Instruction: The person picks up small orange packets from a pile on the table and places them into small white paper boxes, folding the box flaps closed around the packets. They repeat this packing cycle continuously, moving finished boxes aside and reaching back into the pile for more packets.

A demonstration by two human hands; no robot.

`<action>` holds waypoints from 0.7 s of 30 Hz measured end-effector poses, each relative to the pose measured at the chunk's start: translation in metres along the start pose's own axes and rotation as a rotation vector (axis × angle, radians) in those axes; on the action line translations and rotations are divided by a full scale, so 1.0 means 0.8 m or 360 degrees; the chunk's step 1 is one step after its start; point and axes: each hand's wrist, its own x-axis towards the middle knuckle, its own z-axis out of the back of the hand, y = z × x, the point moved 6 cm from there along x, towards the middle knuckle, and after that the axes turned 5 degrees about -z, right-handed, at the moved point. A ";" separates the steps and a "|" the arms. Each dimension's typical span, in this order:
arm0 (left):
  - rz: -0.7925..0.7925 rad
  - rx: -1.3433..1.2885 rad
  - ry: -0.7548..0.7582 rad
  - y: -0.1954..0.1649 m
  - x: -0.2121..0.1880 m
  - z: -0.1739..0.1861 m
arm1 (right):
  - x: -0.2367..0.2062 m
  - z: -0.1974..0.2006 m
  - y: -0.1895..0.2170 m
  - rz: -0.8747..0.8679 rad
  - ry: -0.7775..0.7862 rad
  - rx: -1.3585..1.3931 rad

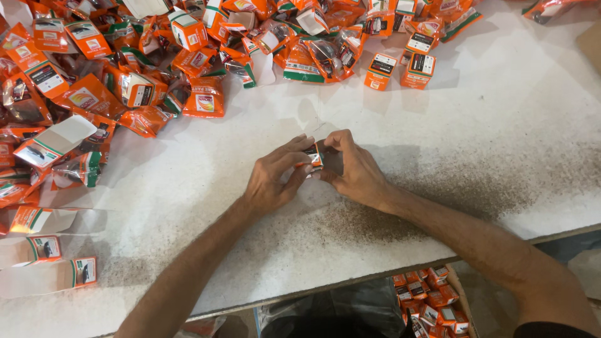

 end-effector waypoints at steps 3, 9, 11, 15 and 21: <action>-0.0149 0.0157 0.0126 -0.007 -0.003 -0.001 | 0.000 0.002 0.003 -0.0021 0.0023 0.0033; -0.0253 0.0397 0.0264 -0.024 -0.006 -0.009 | 0.001 -0.002 0.024 0.0158 0.0107 0.0009; -0.0397 0.0610 0.0219 -0.036 -0.005 -0.019 | 0.002 -0.004 0.029 0.0209 0.0120 -0.0006; -0.0297 0.0728 0.0273 -0.035 -0.005 -0.040 | 0.003 0.000 0.031 0.0284 0.0045 -0.0111; 0.0153 0.0478 -0.0150 0.074 0.049 0.017 | 0.018 0.075 0.005 0.0081 -0.0522 -0.1000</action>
